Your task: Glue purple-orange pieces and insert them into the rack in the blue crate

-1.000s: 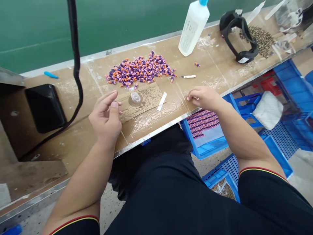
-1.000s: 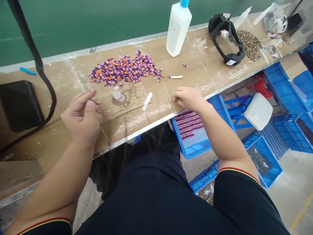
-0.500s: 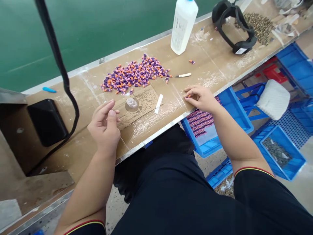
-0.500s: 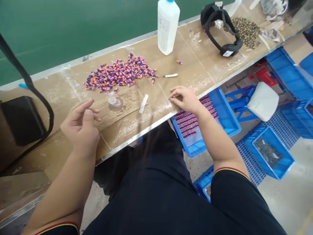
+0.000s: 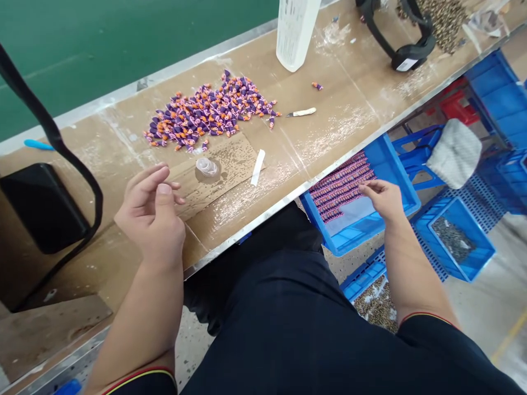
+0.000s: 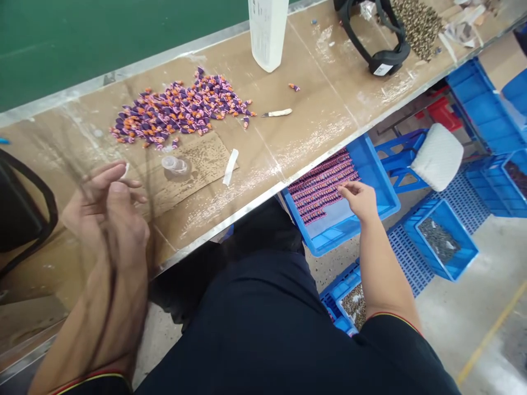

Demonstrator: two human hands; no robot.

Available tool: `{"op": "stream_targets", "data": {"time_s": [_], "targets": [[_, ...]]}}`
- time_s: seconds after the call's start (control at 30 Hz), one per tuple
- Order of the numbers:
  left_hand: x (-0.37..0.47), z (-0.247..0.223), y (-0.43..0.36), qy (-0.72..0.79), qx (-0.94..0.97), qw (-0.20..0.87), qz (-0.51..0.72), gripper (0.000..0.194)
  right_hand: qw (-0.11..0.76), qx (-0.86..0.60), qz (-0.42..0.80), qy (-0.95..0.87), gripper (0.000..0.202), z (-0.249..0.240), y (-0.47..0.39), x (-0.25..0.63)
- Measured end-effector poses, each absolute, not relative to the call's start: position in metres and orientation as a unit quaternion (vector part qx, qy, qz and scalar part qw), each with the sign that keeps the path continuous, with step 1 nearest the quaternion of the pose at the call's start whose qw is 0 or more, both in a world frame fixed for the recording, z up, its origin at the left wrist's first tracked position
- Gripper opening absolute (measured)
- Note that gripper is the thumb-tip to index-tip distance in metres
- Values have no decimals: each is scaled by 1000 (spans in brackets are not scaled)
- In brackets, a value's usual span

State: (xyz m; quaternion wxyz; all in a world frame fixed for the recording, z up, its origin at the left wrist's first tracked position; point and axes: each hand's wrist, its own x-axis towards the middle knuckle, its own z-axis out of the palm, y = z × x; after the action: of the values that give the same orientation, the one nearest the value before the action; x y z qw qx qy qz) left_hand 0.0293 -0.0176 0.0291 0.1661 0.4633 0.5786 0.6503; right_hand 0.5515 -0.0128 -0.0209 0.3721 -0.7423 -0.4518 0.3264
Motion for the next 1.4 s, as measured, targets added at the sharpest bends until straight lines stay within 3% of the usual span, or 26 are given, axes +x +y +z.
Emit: {"op": "stream_targets", "data": {"time_s": [0.17, 0.37, 0.47, 0.63, 0.87, 1.0, 1.23, 1.4], "targets": [[31, 29, -16, 595, 462, 159, 638, 38, 305, -755, 434, -385, 60, -53, -42, 551], [30, 30, -20, 589, 478, 142, 636, 34, 352, -716, 477, -369, 71, -33, -47, 525], [45, 52, -39, 596, 572, 119, 550, 29, 426, -633, 523, -380, 62, -3, -45, 487], [102, 85, -75, 394, 759, 128, 503, 37, 481, -485, 576, -450, 42, 39, -49, 384], [117, 78, -80, 429, 693, 111, 568, 39, 522, -388, 490, -581, 14, 75, -47, 294], [102, 75, -85, 420, 651, 149, 614, 41, 502, -349, 500, -613, 1, 86, -41, 277], [75, 64, -75, 409, 609, 226, 641, 33, 393, -333, 750, -416, 36, 71, -29, 241], [51, 61, -51, 403, 625, 180, 644, 29, 349, -356, 797, -340, 48, 70, -4, 217]]}}
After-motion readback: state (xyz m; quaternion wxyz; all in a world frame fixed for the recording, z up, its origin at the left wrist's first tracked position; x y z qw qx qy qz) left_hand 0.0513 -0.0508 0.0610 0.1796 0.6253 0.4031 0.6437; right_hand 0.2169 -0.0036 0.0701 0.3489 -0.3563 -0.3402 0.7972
